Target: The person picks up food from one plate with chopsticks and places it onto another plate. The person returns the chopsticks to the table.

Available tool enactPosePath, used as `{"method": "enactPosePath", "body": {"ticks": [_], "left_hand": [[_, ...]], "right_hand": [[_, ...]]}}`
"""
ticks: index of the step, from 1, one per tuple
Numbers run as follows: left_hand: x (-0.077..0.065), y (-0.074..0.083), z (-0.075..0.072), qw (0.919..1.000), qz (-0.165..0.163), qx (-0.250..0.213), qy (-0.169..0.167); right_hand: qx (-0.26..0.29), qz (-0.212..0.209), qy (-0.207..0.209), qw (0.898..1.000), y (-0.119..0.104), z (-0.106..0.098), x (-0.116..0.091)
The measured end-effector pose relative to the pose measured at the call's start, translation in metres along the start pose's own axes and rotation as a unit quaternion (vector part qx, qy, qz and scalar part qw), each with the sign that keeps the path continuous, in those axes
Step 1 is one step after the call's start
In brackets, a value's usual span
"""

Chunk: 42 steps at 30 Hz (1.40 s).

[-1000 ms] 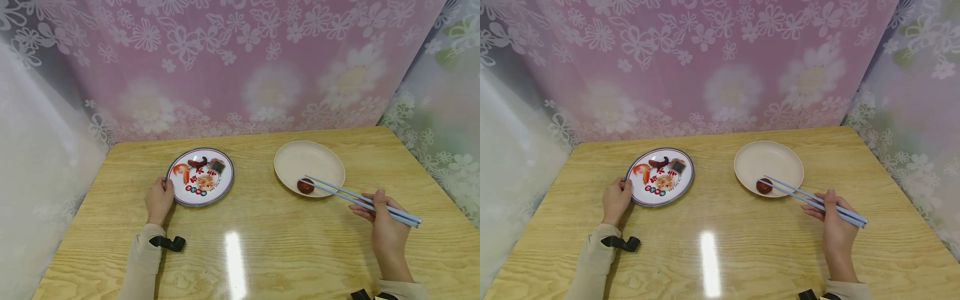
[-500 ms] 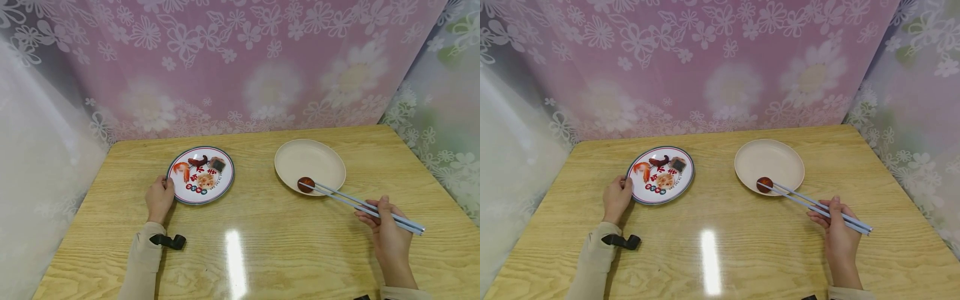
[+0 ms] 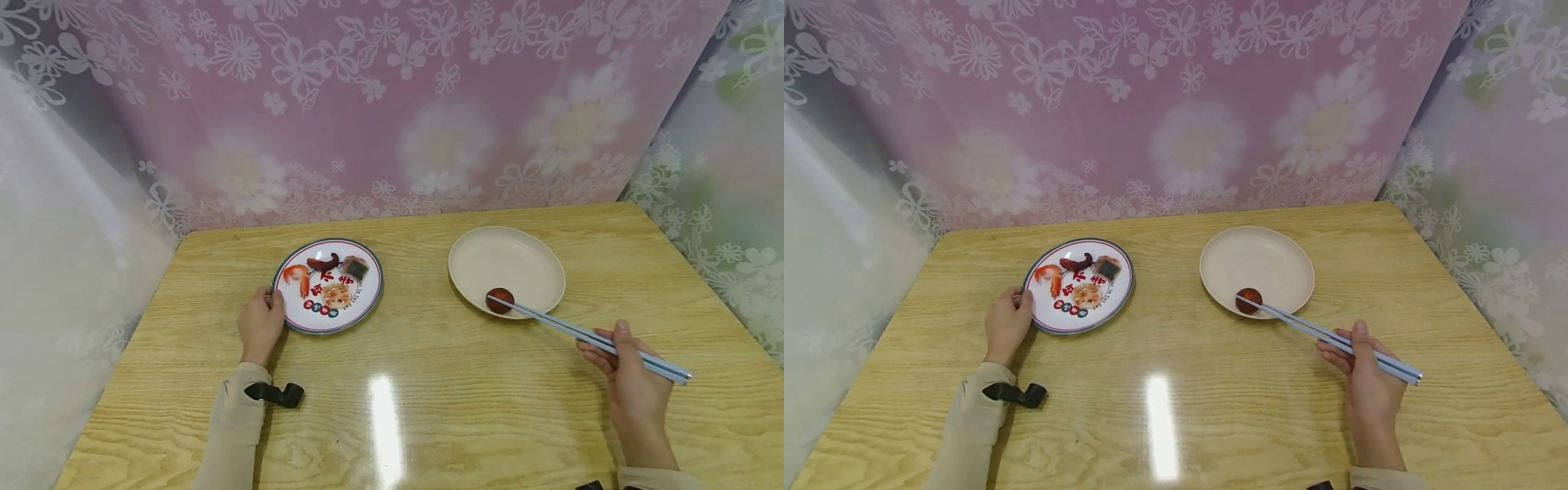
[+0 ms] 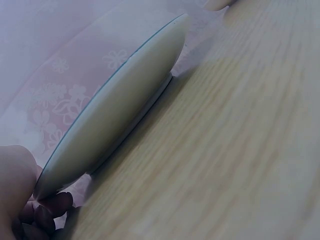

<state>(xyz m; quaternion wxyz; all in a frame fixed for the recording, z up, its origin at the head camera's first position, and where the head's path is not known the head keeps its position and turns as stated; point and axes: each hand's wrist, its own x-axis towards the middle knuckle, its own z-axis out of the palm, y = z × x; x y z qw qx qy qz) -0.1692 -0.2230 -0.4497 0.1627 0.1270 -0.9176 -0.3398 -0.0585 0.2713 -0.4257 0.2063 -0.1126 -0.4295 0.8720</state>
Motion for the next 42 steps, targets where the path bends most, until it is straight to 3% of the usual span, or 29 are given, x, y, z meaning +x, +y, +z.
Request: {"method": "enactPosePath", "body": {"ticks": [7,10,21,31,42], "left_hand": [[0.0,0.001,-0.001,1.0,-0.002,-0.001,0.001],[0.0,0.0,0.0,1.0,-0.002,0.0,0.001],[0.001,-0.001,0.001,1.0,-0.006,0.001,-0.001],[0.001,-0.001,0.001,1.0,-0.007,-0.002,-0.002],[0.001,-0.001,0.001,0.9999,-0.009,-0.002,-0.005]], "right_hand": [[-0.007,-0.018,0.082,0.996,0.001,0.009,0.003],[0.002,-0.016,0.095,0.995,0.002,0.009,0.004],[0.062,0.014,0.072,0.995,0.004,0.0,0.007],[0.087,0.025,0.051,0.995,0.004,0.0,0.007],[0.092,0.036,0.056,0.994,0.004,0.003,0.008]]}}
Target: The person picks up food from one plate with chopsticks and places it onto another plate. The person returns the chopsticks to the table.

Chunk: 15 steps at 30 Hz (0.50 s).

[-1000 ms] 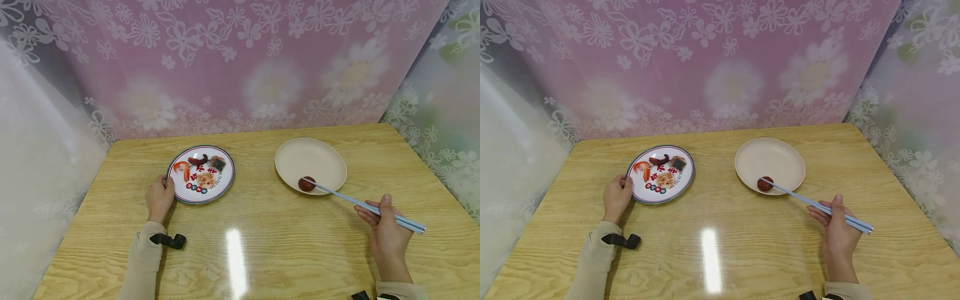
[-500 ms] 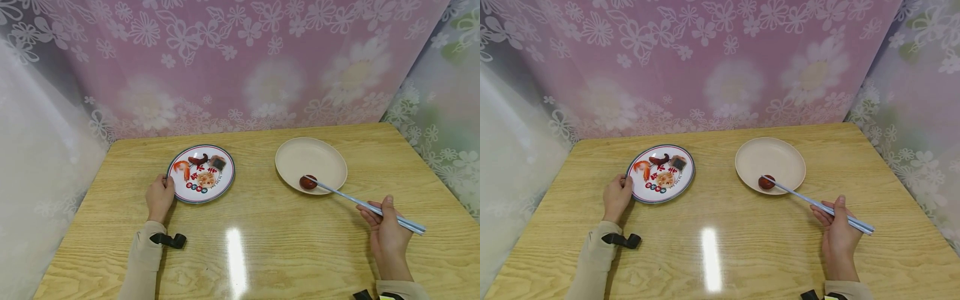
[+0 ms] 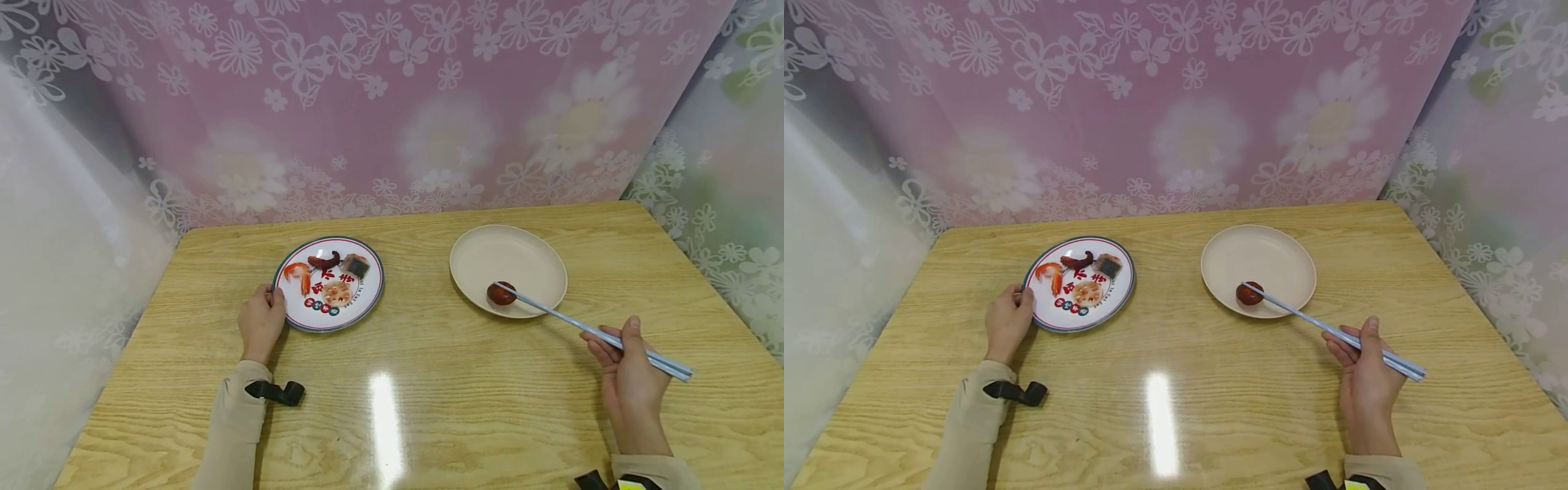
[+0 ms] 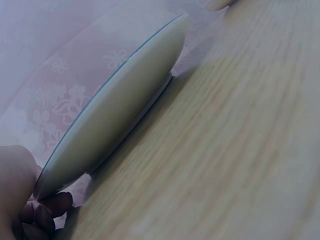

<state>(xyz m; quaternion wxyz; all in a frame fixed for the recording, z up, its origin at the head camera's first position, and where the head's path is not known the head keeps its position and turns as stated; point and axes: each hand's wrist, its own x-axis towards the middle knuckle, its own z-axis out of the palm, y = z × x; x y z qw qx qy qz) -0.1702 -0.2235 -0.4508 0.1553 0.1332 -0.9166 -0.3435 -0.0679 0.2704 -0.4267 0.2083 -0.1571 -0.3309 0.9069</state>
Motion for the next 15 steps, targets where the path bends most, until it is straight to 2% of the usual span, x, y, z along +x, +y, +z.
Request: {"method": "enactPosePath", "body": {"ticks": [7,15], "left_hand": [[-0.0004,0.0003,0.0001,1.0,0.005,-0.002,0.003],[0.0001,0.0007,0.0001,1.0,-0.004,-0.003,-0.001]], "right_hand": [[0.02,0.012,-0.015,1.0,-0.0014,0.0022,0.0007],[0.022,0.014,-0.011,1.0,0.0008,0.0075,0.0009]]}}
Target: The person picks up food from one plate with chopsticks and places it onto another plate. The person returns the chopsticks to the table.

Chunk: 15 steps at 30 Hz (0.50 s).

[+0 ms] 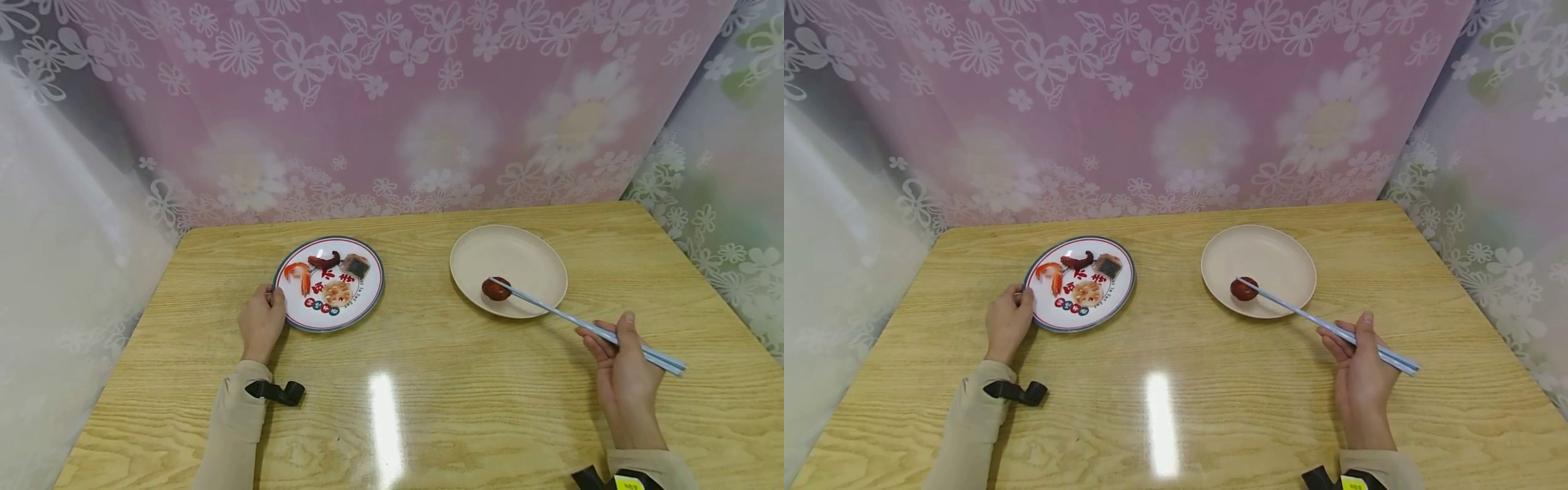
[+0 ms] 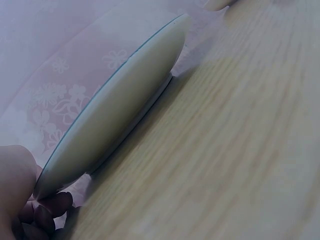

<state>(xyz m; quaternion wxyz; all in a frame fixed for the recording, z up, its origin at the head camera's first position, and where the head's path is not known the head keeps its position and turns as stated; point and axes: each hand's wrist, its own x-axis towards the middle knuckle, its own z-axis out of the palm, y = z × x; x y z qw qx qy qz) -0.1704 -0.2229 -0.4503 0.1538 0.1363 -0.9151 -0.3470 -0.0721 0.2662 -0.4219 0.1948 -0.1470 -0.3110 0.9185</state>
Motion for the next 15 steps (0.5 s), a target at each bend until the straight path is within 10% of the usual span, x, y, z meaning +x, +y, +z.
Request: {"method": "enactPosePath", "body": {"ticks": [15], "left_hand": [[0.0,0.0,0.0,1.0,0.006,0.0,0.004]], "right_hand": [[-0.008,0.014,-0.019,1.0,0.01,0.015,-0.002]]}}
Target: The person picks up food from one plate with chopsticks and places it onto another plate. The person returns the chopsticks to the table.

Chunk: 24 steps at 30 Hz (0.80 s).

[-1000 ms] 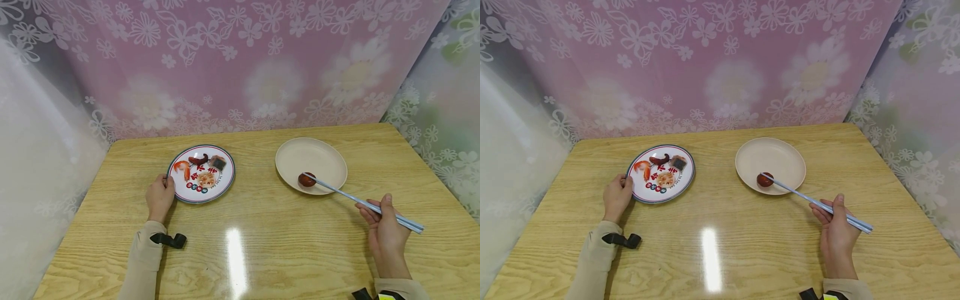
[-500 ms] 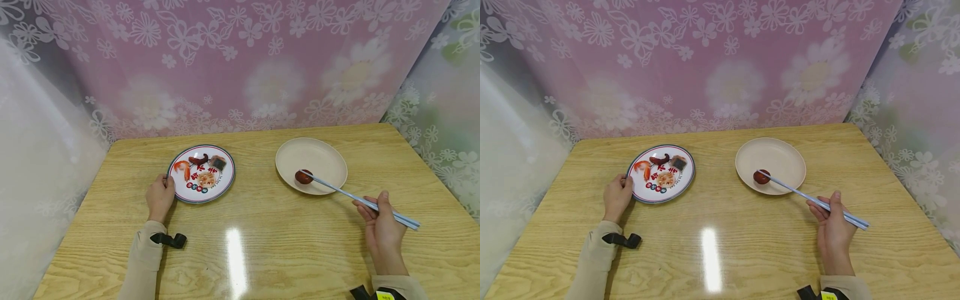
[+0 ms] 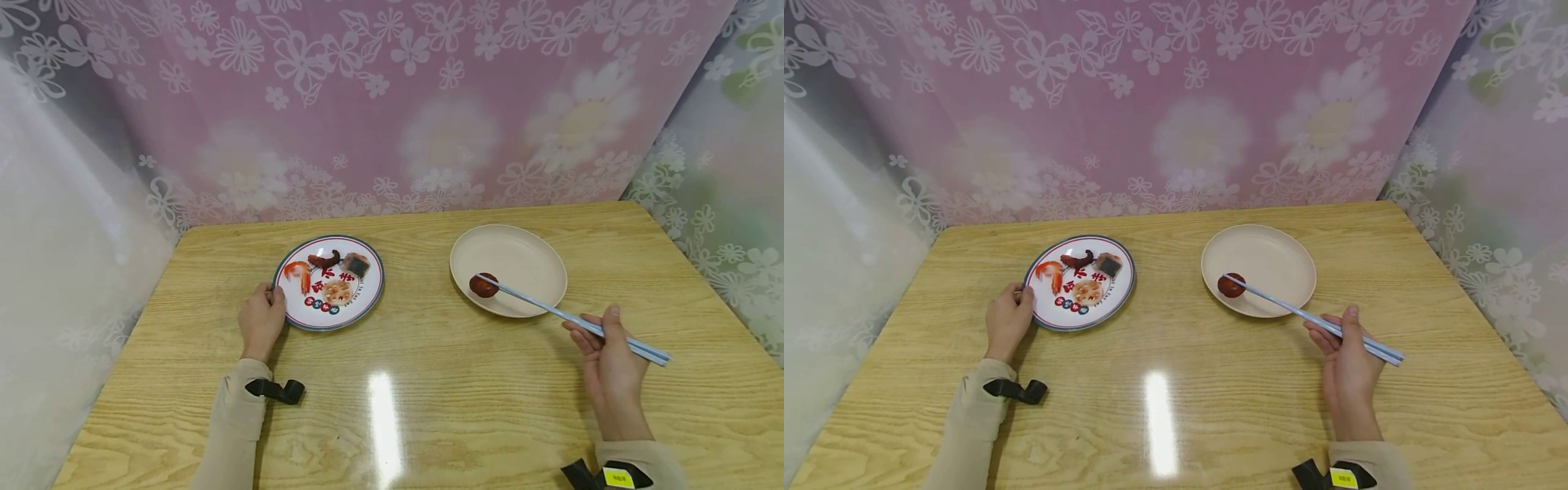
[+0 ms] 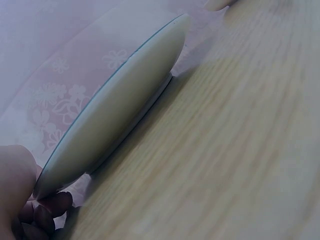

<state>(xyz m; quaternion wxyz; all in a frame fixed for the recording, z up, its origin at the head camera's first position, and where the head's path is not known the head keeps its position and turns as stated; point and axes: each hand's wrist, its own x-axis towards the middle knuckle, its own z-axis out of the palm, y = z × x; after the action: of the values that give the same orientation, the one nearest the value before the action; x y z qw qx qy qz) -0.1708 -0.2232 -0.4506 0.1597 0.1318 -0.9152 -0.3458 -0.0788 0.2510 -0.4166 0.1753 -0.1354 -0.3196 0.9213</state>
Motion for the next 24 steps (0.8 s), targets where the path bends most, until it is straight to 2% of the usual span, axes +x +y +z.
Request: {"method": "enactPosePath", "body": {"ticks": [8,17,24], "left_hand": [[0.0,0.0,0.0,1.0,-0.009,0.003,-0.004],[0.001,0.001,0.001,1.0,-0.008,0.001,-0.005],[0.0,0.0,0.001,0.9999,-0.009,0.0,-0.005]], "right_hand": [[-0.001,0.003,0.001,1.0,0.005,0.007,0.002],[-0.001,0.019,-0.021,1.0,0.012,0.017,0.001],[-0.019,0.023,-0.019,0.999,0.022,0.029,0.001]]}}
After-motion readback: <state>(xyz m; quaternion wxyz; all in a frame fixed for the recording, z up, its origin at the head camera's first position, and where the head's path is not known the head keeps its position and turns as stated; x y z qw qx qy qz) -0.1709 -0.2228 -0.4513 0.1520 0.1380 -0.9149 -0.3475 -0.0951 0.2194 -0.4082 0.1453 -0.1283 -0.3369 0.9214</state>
